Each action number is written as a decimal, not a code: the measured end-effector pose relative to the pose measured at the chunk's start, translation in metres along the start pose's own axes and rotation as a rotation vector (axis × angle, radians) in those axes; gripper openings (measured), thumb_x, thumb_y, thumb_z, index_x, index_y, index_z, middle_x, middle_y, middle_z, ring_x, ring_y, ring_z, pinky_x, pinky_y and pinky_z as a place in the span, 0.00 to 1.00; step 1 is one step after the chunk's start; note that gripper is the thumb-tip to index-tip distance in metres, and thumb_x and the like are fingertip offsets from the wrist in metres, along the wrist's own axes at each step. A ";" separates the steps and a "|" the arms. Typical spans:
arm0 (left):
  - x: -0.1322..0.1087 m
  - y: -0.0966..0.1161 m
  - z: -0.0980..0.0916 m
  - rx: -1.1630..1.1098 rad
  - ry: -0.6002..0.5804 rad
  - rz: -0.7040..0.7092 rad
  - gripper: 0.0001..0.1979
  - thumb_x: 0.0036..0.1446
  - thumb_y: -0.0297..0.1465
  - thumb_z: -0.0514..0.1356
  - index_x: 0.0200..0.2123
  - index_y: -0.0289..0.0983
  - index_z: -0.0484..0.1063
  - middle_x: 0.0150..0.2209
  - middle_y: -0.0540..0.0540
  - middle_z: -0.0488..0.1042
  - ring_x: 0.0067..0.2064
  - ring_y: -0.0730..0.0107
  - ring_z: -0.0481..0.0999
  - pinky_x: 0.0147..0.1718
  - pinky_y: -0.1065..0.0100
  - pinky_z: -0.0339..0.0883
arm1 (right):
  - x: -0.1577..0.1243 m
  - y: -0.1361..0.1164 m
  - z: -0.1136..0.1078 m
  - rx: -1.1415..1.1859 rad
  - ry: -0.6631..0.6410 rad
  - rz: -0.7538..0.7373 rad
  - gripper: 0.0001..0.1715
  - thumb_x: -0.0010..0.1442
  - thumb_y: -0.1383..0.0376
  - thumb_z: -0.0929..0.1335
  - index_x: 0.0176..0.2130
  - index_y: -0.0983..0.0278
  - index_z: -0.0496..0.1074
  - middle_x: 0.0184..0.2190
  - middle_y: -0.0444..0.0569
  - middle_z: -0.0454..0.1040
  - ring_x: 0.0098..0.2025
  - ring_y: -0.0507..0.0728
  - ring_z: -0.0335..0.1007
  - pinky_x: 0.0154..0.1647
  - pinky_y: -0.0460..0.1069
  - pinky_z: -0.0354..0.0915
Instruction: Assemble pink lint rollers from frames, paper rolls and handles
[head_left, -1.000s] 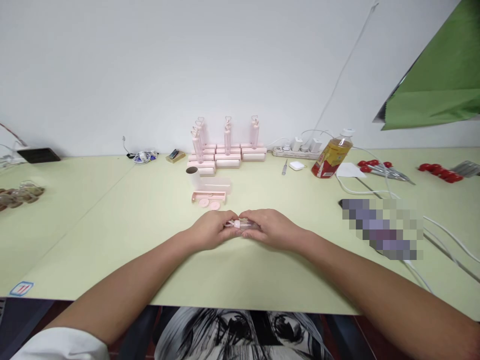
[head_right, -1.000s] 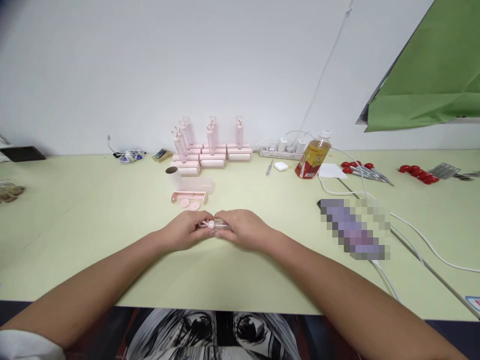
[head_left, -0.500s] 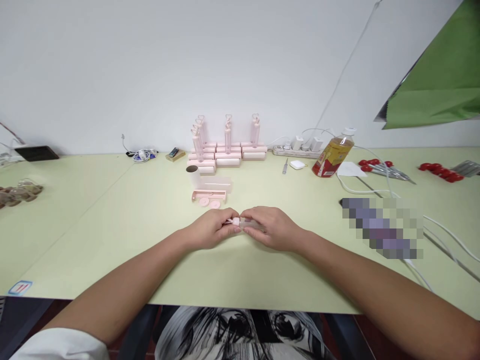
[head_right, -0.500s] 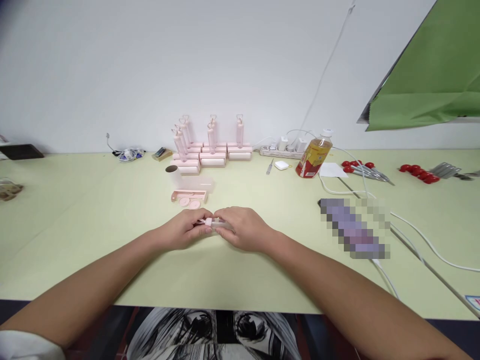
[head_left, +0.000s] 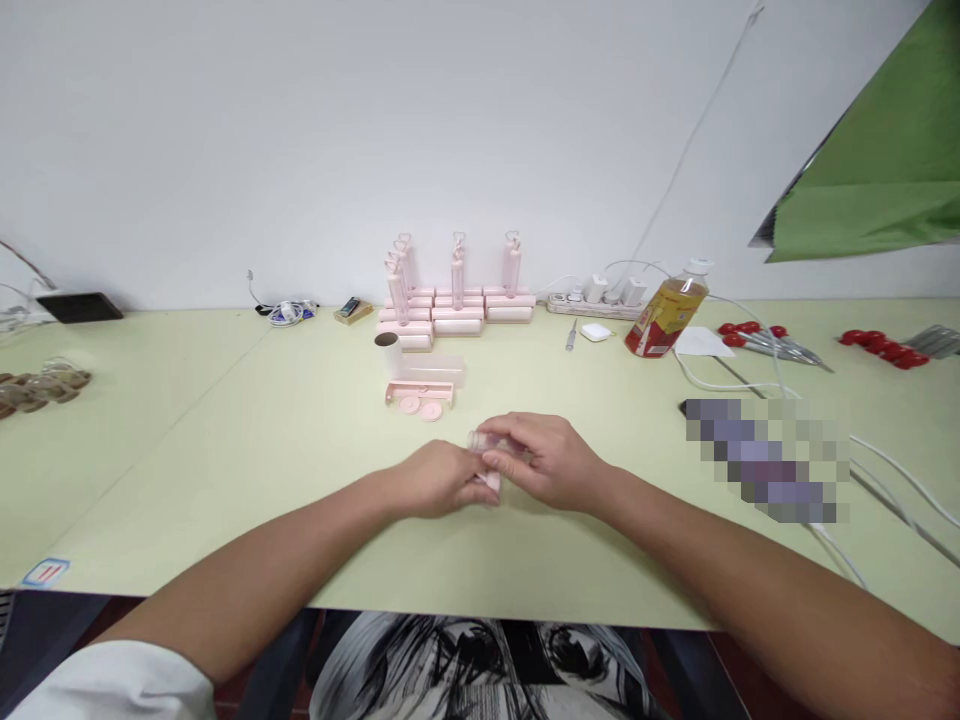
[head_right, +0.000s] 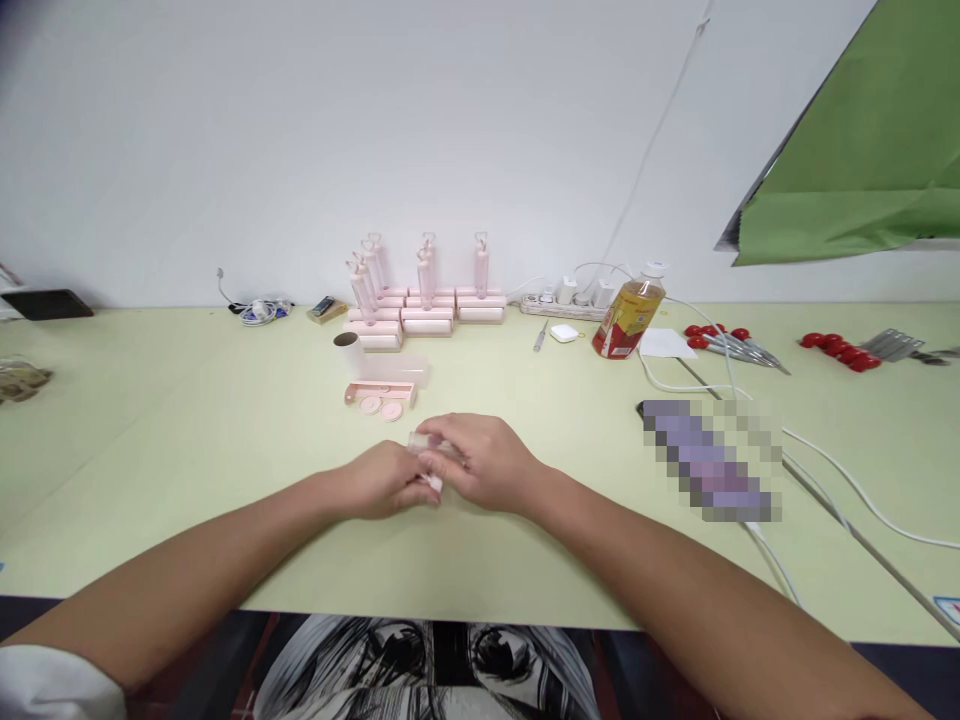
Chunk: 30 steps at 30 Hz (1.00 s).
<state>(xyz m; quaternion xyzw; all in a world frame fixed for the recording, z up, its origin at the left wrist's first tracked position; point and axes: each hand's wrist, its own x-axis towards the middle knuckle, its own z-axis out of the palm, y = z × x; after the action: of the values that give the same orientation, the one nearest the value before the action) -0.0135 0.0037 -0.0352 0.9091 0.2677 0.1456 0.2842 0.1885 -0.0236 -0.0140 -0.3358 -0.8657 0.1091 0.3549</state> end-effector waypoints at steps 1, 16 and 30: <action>0.001 0.001 0.002 0.008 -0.039 0.024 0.17 0.62 0.44 0.54 0.38 0.37 0.73 0.37 0.44 0.77 0.37 0.64 0.74 0.36 0.68 0.64 | 0.001 -0.003 -0.003 0.005 -0.015 -0.043 0.13 0.64 0.61 0.63 0.46 0.63 0.70 0.37 0.51 0.79 0.35 0.54 0.73 0.37 0.47 0.66; -0.008 -0.001 -0.018 -0.145 0.142 -0.043 0.20 0.64 0.46 0.51 0.45 0.35 0.67 0.33 0.47 0.72 0.30 0.72 0.67 0.29 0.71 0.60 | 0.003 0.001 -0.013 -0.136 -0.186 0.086 0.14 0.62 0.60 0.64 0.42 0.66 0.74 0.32 0.50 0.77 0.29 0.54 0.69 0.31 0.47 0.59; -0.010 0.003 -0.011 0.039 0.058 -0.151 0.17 0.64 0.45 0.49 0.43 0.38 0.65 0.32 0.46 0.75 0.32 0.65 0.73 0.30 0.69 0.60 | -0.002 0.004 -0.007 -0.205 -0.253 0.000 0.15 0.64 0.61 0.62 0.40 0.66 0.74 0.32 0.53 0.78 0.32 0.56 0.71 0.33 0.49 0.60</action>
<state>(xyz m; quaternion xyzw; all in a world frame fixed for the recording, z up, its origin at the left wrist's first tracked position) -0.0253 0.0007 -0.0261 0.8871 0.3465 0.1445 0.2686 0.1961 -0.0221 -0.0117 -0.3539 -0.9101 0.0614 0.2068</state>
